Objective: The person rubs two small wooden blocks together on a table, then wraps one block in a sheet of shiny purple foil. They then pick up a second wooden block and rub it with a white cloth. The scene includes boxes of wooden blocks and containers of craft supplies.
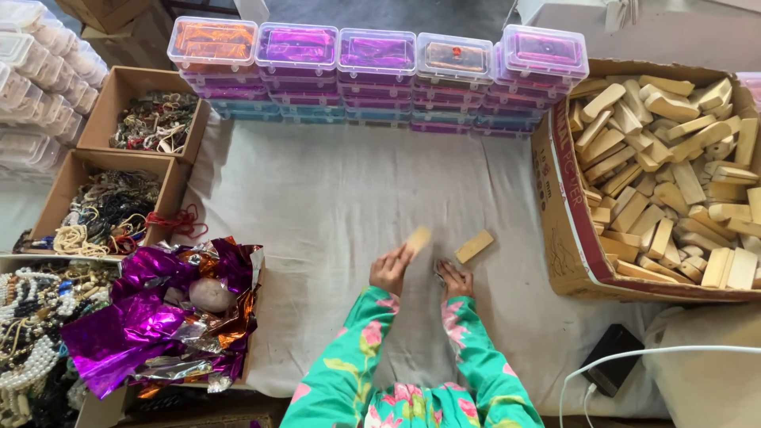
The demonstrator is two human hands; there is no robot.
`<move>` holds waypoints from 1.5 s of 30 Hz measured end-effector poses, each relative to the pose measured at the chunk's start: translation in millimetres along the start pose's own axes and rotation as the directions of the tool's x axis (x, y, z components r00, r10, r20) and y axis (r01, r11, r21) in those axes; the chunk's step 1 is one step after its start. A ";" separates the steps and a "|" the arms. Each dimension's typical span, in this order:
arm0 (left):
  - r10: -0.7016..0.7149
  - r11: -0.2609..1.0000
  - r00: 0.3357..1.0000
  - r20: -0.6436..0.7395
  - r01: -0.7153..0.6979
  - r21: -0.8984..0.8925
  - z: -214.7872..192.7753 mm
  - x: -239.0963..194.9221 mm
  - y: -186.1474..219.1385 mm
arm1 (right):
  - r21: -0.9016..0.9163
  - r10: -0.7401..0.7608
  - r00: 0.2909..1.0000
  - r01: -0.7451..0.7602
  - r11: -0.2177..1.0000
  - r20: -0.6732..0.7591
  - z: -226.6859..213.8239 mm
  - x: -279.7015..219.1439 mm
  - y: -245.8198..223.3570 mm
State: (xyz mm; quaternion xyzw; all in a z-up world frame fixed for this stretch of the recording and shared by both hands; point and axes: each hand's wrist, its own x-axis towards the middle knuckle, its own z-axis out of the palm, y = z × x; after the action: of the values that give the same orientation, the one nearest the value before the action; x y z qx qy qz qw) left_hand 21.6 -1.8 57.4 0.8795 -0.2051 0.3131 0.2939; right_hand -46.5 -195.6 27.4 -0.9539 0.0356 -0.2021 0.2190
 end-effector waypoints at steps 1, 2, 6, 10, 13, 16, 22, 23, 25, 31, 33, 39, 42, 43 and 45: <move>0.001 1.000 1.000 -0.005 -0.001 0.000 5.2 -9.8 -4.8 | 0.000 -0.003 1.000 0.003 1.000 -0.003 2.7 1.0 2.8; 0.008 1.000 0.993 0.115 -0.007 -0.006 10.7 -19.3 -9.7 | -0.001 -0.035 0.999 0.035 0.999 -0.029 5.4 2.3 5.8; -0.056 0.973 0.974 0.221 0.103 -0.206 -22.0 -3.0 11.4 | 0.016 -0.014 0.999 0.014 1.000 -0.042 12.1 0.2 10.2; -0.196 0.964 0.958 0.209 0.227 -0.136 28.9 -33.6 0.8 | 0.056 -0.035 0.998 0.038 0.998 -0.042 5.5 9.2 8.1; -0.238 0.935 0.942 0.236 0.288 -0.206 25.5 -36.7 4.3 | 0.230 -0.034 0.998 0.044 0.972 -0.047 4.2 17.0 8.1; -0.133 0.963 0.970 0.202 0.175 -0.205 41.3 -49.8 -7.1 | 0.260 -0.055 0.997 0.070 0.963 -0.061 -8.0 24.7 -32.0; -0.200 0.950 0.975 0.092 0.216 -0.225 27.9 -35.4 -2.1 | 0.192 -0.124 0.986 0.100 0.976 0.116 -1.9 33.9 -33.6; -0.213 0.949 0.970 0.115 0.234 -0.212 26.7 -34.5 0.5 | 0.156 -0.187 0.980 0.176 0.972 0.063 0.1 38.1 -27.8; -0.226 0.947 0.965 0.136 0.250 -0.203 28.3 -36.3 2.3 | 0.112 -0.253 0.967 0.250 0.962 0.012 -2.6 43.3 -26.9; -0.260 0.937 0.938 0.231 0.303 -0.176 24.3 -37.1 0.8 | 0.242 -0.139 0.980 0.172 0.955 -0.146 1.4 34.7 -47.0; -0.262 0.931 0.933 0.247 0.312 -0.188 27.4 -40.3 -2.0 | 0.207 -0.254 0.967 0.254 0.945 -0.028 -2.2 36.3 -55.2; -0.270 0.924 0.938 0.217 0.315 -0.216 2.2 -17.9 13.1 | 0.166 -0.314 0.948 0.317 0.934 -0.042 45.3 70.0 26.5; -0.280 0.923 0.927 0.251 0.332 -0.197 2.1 -18.3 13.6 | 0.132 -0.223 0.973 0.230 0.964 -0.065 47.1 66.0 21.7; -0.281 0.922 0.927 0.250 0.333 -0.197 9.3 -24.4 9.5 | 0.132 -0.224 0.973 0.230 0.964 -0.064 56.6 51.2 17.4; -0.258 0.942 0.936 0.239 0.299 -0.155 23.9 -37.6 1.9 | 0.056 -0.299 0.954 0.297 0.953 0.014 75.4 20.7 9.3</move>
State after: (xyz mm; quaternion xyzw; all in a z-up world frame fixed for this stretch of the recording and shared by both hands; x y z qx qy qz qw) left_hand 3.8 -12.0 17.9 0.8964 -0.1374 0.1503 0.3937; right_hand 2.8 -176.8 -30.9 -0.9444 -0.1164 -0.2233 0.2116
